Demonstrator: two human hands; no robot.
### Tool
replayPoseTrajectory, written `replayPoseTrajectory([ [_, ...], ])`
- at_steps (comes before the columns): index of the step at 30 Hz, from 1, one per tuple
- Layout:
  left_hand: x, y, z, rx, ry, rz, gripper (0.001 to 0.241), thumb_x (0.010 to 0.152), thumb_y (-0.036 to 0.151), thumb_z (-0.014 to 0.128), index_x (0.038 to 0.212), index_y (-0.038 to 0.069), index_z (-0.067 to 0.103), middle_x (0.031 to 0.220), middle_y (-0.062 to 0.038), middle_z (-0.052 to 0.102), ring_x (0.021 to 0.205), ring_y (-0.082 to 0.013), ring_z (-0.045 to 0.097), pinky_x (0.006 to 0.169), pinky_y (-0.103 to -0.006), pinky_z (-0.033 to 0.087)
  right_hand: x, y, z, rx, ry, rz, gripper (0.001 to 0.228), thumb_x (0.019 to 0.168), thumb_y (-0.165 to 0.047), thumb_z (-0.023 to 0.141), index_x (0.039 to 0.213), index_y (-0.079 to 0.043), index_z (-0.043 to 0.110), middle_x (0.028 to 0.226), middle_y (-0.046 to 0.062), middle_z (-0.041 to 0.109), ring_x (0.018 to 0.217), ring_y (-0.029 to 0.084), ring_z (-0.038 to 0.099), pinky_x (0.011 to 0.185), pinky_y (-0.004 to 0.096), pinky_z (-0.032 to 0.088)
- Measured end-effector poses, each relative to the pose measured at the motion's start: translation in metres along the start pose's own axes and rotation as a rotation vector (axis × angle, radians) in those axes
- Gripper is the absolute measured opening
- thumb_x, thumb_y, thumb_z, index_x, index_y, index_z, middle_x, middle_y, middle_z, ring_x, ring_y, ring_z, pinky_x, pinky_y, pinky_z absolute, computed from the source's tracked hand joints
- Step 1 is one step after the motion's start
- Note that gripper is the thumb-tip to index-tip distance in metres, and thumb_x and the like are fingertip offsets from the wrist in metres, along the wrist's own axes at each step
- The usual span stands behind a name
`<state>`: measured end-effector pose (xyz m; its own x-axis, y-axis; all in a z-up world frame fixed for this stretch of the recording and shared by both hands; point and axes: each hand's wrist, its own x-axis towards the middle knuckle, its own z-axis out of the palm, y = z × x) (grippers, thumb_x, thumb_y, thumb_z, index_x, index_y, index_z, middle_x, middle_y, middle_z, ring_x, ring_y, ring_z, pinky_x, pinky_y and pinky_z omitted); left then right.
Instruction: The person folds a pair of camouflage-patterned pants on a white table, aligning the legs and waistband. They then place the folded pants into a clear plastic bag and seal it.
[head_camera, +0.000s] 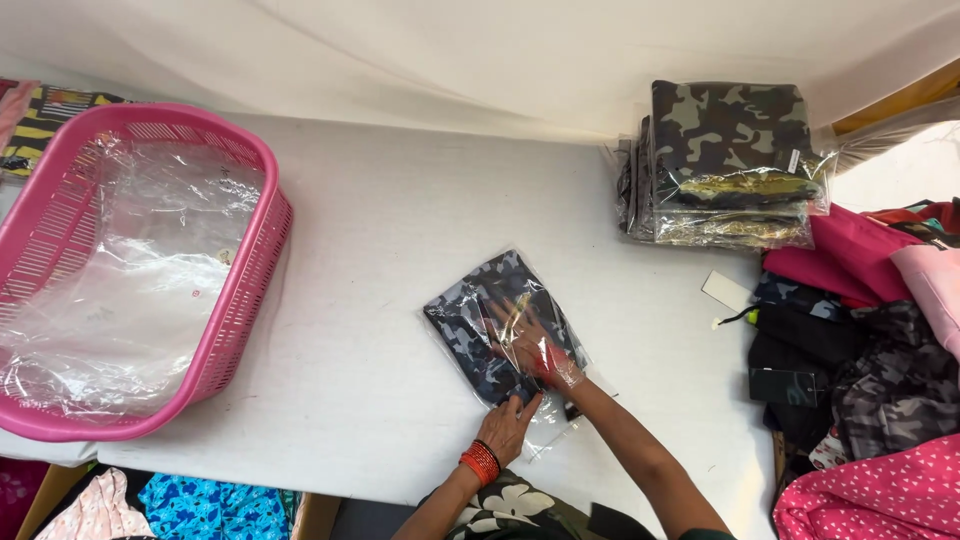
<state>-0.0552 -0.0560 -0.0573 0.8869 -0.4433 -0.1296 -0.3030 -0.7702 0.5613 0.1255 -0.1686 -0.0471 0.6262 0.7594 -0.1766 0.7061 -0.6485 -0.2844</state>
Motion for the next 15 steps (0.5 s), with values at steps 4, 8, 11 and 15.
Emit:
replayPoseTrajectory([
  [4, -0.018, -0.005, -0.006, 0.027, -0.137, 0.014, 0.082, 0.083, -0.003, 0.061, 0.159, 0.007, 0.03, 0.116, -0.019, 0.049, 0.098, -0.0341, 0.059, 0.079, -0.0452, 0.055, -0.096, 0.01, 0.027, -0.13, 0.028, 0.026, 0.06, 0.102, -0.052, 0.045, 0.155, -0.025, 0.034, 0.165, 0.017, 0.022, 0.155, 0.034, 0.017, 0.125, 0.058, 0.008],
  [8, -0.033, -0.018, 0.01, 0.082, -0.284, 0.113, 0.078, 0.091, 0.015, 0.065, 0.158, 0.004, 0.026, 0.119, -0.019, 0.049, 0.101, -0.0347, 0.058, 0.077, -0.0451, 0.056, -0.163, 0.023, 0.027, -0.082, -0.045, 0.116, 0.061, 0.099, -0.052, 0.045, 0.154, -0.029, 0.035, 0.164, 0.016, 0.021, 0.152, 0.036, 0.02, 0.123, 0.052, 0.014],
  [11, -0.045, -0.032, 0.029, 0.177, -0.23, 0.207, 0.078, 0.09, 0.014, 0.065, 0.16, 0.009, 0.031, 0.124, -0.015, 0.053, 0.102, -0.0295, 0.06, 0.078, -0.0402, 0.057, -0.17, 0.028, 0.031, -0.002, -0.002, 0.115, 0.062, 0.1, -0.048, 0.046, 0.157, -0.026, 0.038, 0.164, 0.016, 0.021, 0.149, 0.037, 0.023, 0.122, 0.049, 0.02],
  [15, -0.043, -0.015, 0.017, 0.256, -0.228, 0.199, 0.072, 0.096, 0.022, 0.064, 0.16, 0.012, 0.035, 0.125, -0.014, 0.053, 0.105, -0.0284, 0.059, 0.08, -0.0403, 0.054, -0.175, 0.021, 0.02, 0.078, 0.004, 0.19, 0.058, 0.1, -0.044, 0.048, 0.152, -0.02, 0.044, 0.164, 0.016, 0.023, 0.147, 0.037, 0.029, 0.119, 0.046, 0.029],
])
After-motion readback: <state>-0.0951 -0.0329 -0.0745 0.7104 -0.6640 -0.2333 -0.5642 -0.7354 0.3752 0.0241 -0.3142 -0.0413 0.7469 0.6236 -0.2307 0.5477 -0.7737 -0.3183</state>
